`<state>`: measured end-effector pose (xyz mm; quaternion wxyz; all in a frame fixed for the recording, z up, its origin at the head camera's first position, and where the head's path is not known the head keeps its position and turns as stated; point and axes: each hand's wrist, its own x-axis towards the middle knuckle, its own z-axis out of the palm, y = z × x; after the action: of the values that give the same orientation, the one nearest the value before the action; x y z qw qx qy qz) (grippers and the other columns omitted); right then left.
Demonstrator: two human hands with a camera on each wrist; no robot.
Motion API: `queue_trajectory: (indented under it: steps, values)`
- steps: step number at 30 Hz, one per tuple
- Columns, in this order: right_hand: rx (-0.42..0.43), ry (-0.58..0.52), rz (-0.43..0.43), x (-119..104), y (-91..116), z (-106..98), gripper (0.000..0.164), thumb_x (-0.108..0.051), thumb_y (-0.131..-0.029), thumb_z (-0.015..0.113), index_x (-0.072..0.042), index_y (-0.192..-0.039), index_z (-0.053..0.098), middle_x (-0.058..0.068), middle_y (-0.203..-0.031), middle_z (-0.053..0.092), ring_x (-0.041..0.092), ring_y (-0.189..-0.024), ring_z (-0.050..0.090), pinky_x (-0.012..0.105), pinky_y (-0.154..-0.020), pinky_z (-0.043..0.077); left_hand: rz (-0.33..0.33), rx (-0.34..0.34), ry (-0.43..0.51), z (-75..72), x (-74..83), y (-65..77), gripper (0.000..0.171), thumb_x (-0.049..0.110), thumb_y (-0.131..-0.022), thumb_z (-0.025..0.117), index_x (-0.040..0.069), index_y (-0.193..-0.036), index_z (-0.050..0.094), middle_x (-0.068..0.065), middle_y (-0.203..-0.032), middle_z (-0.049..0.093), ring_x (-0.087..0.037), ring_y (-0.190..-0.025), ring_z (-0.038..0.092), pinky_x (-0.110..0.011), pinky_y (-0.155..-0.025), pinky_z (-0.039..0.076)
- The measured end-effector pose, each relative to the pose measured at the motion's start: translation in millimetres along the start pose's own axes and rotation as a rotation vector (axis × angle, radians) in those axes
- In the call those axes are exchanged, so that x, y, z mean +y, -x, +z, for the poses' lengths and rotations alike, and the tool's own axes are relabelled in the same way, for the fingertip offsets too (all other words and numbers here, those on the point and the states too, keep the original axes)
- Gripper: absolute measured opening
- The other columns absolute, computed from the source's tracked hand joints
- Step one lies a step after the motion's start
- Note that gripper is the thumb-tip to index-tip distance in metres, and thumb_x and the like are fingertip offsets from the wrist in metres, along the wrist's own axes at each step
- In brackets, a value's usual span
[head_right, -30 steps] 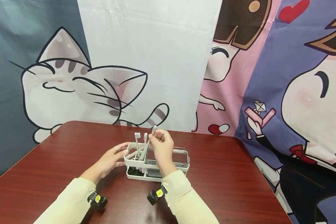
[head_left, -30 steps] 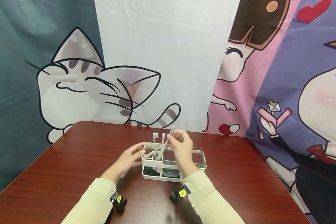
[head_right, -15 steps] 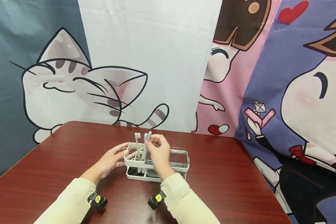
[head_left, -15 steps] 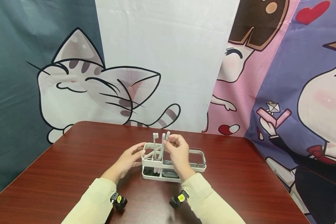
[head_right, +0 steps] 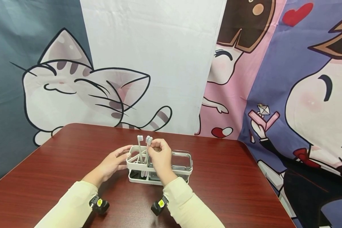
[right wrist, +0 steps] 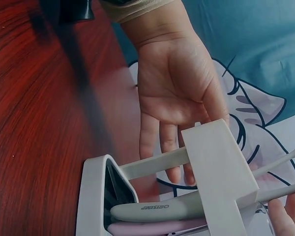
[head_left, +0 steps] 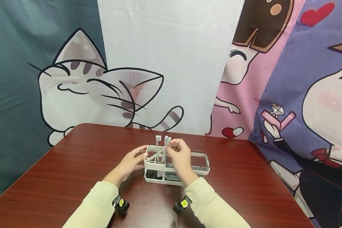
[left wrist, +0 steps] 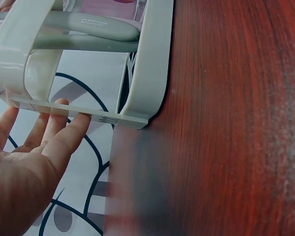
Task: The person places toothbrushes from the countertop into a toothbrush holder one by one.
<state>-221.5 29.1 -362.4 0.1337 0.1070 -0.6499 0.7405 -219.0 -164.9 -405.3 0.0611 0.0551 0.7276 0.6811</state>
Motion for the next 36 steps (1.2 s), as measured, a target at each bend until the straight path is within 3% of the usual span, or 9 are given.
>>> queue_trajectory:
  steps: [19, 24, 29, 32, 36]
  values:
    - [-0.041, 0.082, 0.044, -5.3, -1.4, -5.7, 0.018, 0.011, -0.079, 0.065, 0.01, -0.094, 0.056, 0.002, -0.078, 0.059, 0.007, -0.068, 0.055, 0.017, -0.06, 0.051, -0.015, 0.008, -0.005, 4.7, 0.4, -2.6, 0.049, 0.021, -0.1, 0.051, 0.01, -0.146, 0.039, -0.021, -0.145, 0.041, -0.033, -0.123, 0.052, -0.044, -0.095, 0.051]
    - [-0.056, 0.199, 0.053, -7.9, -2.8, -13.2, 0.033, 0.004, -0.077, 0.07, 0.006, -0.107, 0.058, 0.013, -0.091, 0.062, 0.011, -0.078, 0.057, 0.017, -0.066, 0.05, -0.018, 0.015, -0.024, 6.3, 1.6, -2.1, 0.049, 0.024, -0.1, 0.051, 0.011, -0.146, 0.039, -0.02, -0.144, 0.042, -0.036, -0.126, 0.049, -0.048, -0.098, 0.048]
    - [-0.067, 0.335, -0.009, -15.0, -3.7, -32.7, 0.041, -0.005, -0.082, 0.071, 0.0, -0.12, 0.057, 0.018, -0.107, 0.062, 0.025, -0.096, 0.061, 0.032, -0.079, 0.054, -0.021, 0.025, -0.026, 6.9, 2.7, -2.0, 0.047, 0.023, -0.101, 0.049, 0.01, -0.146, 0.04, -0.02, -0.144, 0.043, -0.037, -0.127, 0.048, -0.049, -0.098, 0.047]
    - [-0.074, 0.479, -0.078, -20.2, -6.2, -51.3, 0.04, -0.01, -0.087, 0.069, -0.004, -0.124, 0.057, 0.018, -0.115, 0.062, 0.03, -0.107, 0.059, 0.044, -0.089, 0.052, -0.017, 0.033, -0.035, 5.4, 3.0, -1.2, 0.047, 0.024, -0.102, 0.047, 0.008, -0.146, 0.039, -0.021, -0.144, 0.043, -0.037, -0.128, 0.047, -0.049, -0.099, 0.046]
    - [-0.092, 0.715, -0.136, -28.0, -10.8, -81.6, 0.047, -0.018, -0.09, 0.066, -0.005, -0.133, 0.053, 0.018, -0.13, 0.055, 0.031, -0.122, 0.051, 0.051, -0.098, 0.046, 0.001, 0.059, -0.078, -0.2, 3.3, 2.1, 0.048, 0.026, -0.102, 0.047, 0.005, -0.145, 0.04, -0.023, -0.144, 0.043, -0.039, -0.129, 0.046, -0.052, -0.101, 0.043]
